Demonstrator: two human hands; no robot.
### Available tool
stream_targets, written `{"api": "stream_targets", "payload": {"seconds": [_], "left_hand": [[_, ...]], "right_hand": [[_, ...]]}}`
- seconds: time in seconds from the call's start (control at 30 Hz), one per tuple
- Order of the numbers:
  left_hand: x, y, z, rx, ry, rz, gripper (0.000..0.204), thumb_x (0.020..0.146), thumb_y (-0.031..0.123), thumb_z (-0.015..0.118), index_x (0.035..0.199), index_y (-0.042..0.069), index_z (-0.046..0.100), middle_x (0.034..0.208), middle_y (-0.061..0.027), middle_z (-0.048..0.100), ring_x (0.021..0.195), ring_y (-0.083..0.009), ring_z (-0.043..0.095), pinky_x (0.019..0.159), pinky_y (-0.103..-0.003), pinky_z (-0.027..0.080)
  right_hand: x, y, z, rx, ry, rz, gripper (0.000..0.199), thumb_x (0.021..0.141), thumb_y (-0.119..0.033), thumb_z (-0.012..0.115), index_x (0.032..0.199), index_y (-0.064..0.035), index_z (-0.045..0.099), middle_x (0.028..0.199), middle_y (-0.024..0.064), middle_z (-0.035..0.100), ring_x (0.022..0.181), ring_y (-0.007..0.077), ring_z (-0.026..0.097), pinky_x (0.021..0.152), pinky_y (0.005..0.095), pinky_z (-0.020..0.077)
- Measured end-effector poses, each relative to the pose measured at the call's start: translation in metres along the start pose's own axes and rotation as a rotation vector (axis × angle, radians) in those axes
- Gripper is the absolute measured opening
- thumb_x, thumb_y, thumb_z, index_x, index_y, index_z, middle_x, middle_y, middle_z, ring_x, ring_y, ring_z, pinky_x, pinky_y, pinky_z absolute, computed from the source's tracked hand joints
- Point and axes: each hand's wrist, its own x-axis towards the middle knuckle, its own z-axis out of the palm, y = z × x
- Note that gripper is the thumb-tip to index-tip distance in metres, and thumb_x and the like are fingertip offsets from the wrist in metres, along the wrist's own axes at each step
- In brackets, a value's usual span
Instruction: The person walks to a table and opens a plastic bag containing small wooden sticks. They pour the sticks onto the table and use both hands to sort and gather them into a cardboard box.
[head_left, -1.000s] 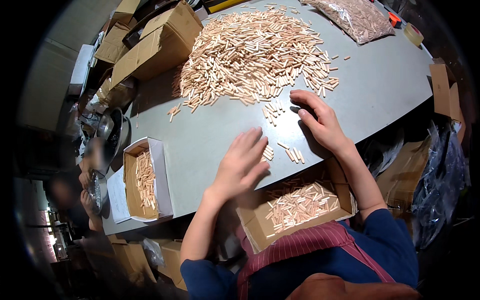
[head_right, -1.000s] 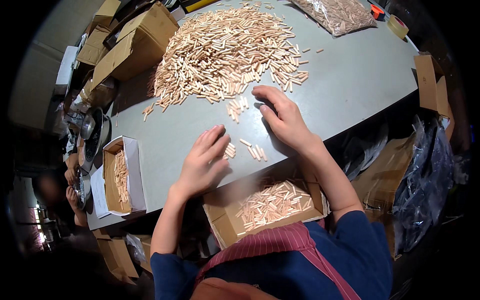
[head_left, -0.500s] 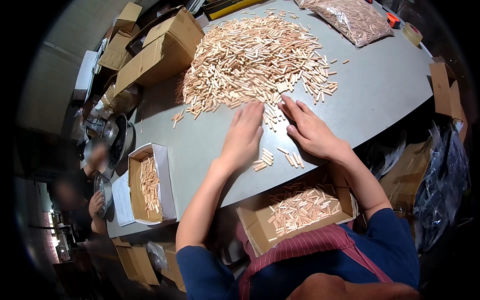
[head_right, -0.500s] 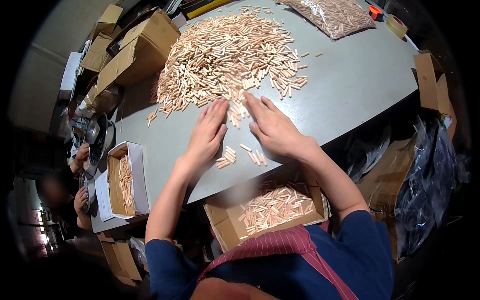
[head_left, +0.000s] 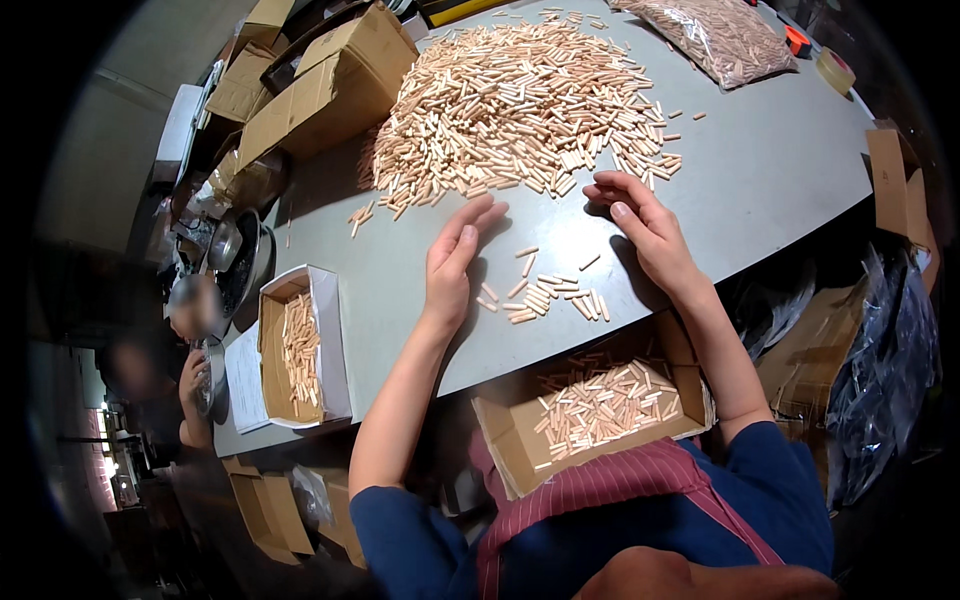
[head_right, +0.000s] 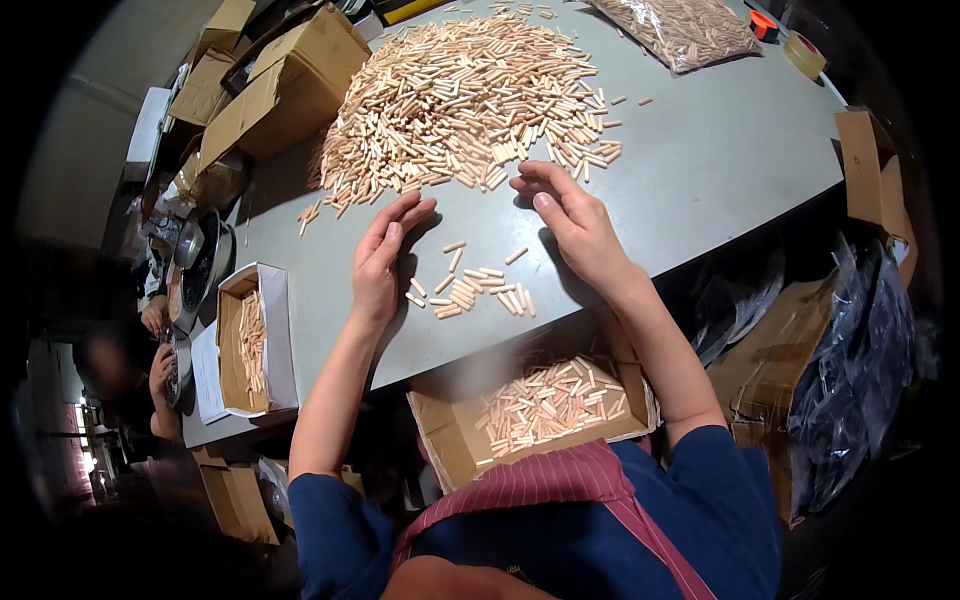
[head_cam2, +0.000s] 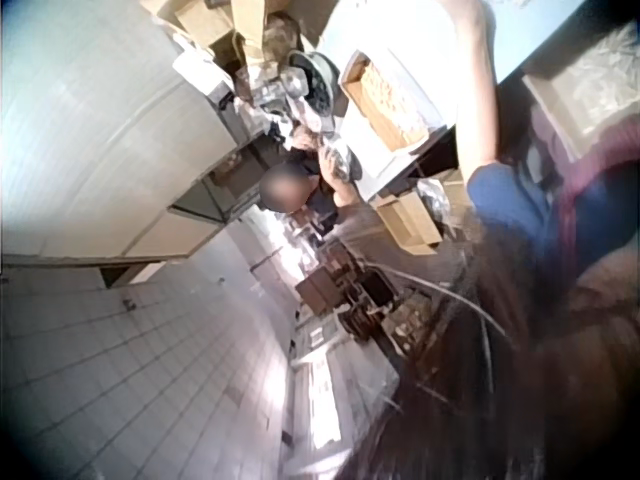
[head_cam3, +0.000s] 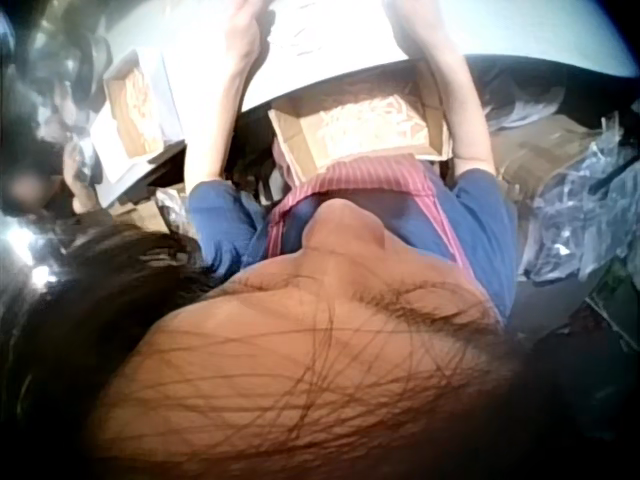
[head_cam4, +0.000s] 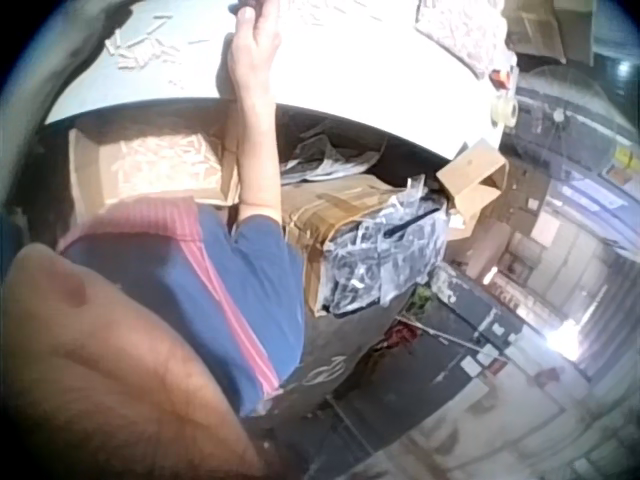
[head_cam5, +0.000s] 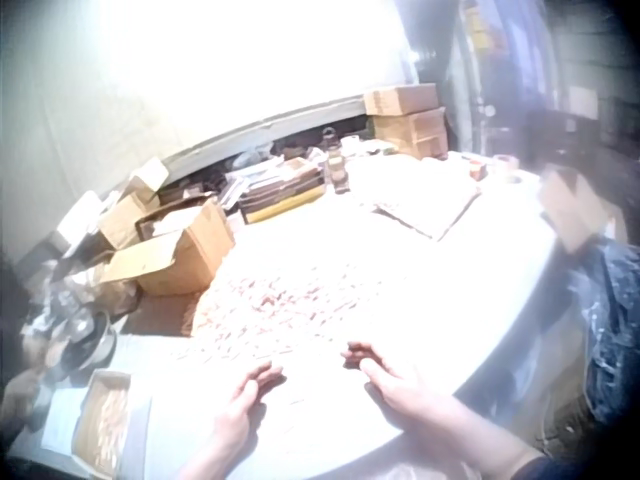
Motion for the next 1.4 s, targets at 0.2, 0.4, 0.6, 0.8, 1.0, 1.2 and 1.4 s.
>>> {"api": "stream_targets", "payload": {"seconds": [0.2, 0.4, 0.6, 0.8, 1.0, 1.2, 1.4], "left_hand": [[-0.004, 0.011, 0.008, 0.056, -0.052, -0.057, 0.053, 0.11, 0.028, 0.044, 0.151, -0.006, 0.045, 0.144, -0.0209, 0.062, 0.137, -0.0262, 0.055, 0.121, -0.037, 0.034], [-0.022, 0.019, 0.027, 0.022, -0.086, -0.201, 0.051, 0.111, 0.027, 0.044, 0.152, -0.003, 0.046, 0.144, -0.0165, 0.064, 0.132, -0.0236, 0.058, 0.111, -0.032, 0.04], [-0.086, 0.016, 0.04, 0.319, -0.283, -0.026, 0.044, 0.112, 0.021, 0.043, 0.148, -0.003, 0.051, 0.141, -0.0173, 0.065, 0.134, -0.0237, 0.059, 0.112, -0.034, 0.042], [-0.1, 0.037, 0.026, -0.01, -0.056, -0.184, 0.038, 0.112, 0.023, 0.05, 0.136, -0.002, 0.062, 0.13, -0.0092, 0.068, 0.118, -0.0196, 0.064, 0.107, -0.034, 0.048], [0.005, -0.008, -0.113, 1.324, 0.557, 0.111, 0.057, 0.106, 0.037, 0.053, 0.145, -0.005, 0.051, 0.145, -0.0314, 0.053, 0.138, -0.0448, 0.048, 0.119, -0.05, 0.032], [0.079, -0.035, -0.152, 1.234, 0.65, -0.137, 0.078, 0.105, 0.052, 0.048, 0.149, -0.012, 0.042, 0.154, -0.0398, 0.042, 0.148, -0.0512, 0.035, 0.124, -0.054, 0.024], [0.091, -0.034, -0.108, 1.198, 0.307, 0.12, 0.086, 0.103, 0.061, 0.05, 0.147, -0.012, 0.042, 0.151, -0.0367, 0.044, 0.143, -0.0472, 0.039, 0.12, -0.054, 0.028]], "right_hand": [[0.0, -0.002, -0.002, -0.018, -0.077, 0.046, 0.041, 0.106, -0.011, 0.049, 0.146, 0.0012, 0.05, 0.132, 0.0167, 0.069, 0.125, 0.0236, 0.064, 0.11, 0.036, 0.0459], [-0.006, -0.024, -0.004, -0.502, -0.395, -0.019, 0.052, 0.102, -0.005, 0.054, 0.153, -0.002, 0.044, 0.146, 0.0151, 0.06, 0.139, 0.0331, 0.055, 0.117, 0.0398, 0.0404], [-0.035, -0.043, -0.011, -0.368, -0.666, 0.024, 0.052, 0.099, -0.009, 0.058, 0.15, -0.0074, 0.05, 0.14, 0.0181, 0.062, 0.133, 0.0411, 0.057, 0.113, 0.0453, 0.045], [-0.068, -0.055, -0.019, 0.192, -0.771, 0.216, 0.039, 0.105, -0.004, 0.053, 0.141, 0.0085, 0.056, 0.13, 0.0173, 0.072, 0.128, 0.0265, 0.066, 0.115, 0.0423, 0.044], [-0.056, -0.052, -0.004, 0.328, -0.223, 0.304, 0.046, 0.101, -0.009, 0.061, 0.144, 0.0037, 0.051, 0.139, 0.0183, 0.062, 0.13, 0.0274, 0.062, 0.114, 0.04, 0.0431], [-0.028, -0.021, -0.004, 0.234, -0.147, 0.159, 0.059, 0.103, -0.009, 0.06, 0.156, 0.0013, 0.036, 0.155, 0.0188, 0.045, 0.142, 0.0287, 0.05, 0.117, 0.0401, 0.0389], [-0.038, -0.024, 0.012, 0.163, -0.082, 0.145, 0.058, 0.103, -0.008, 0.06, 0.156, 0.0009, 0.036, 0.152, 0.0185, 0.05, 0.137, 0.0283, 0.056, 0.114, 0.0396, 0.043]]}}
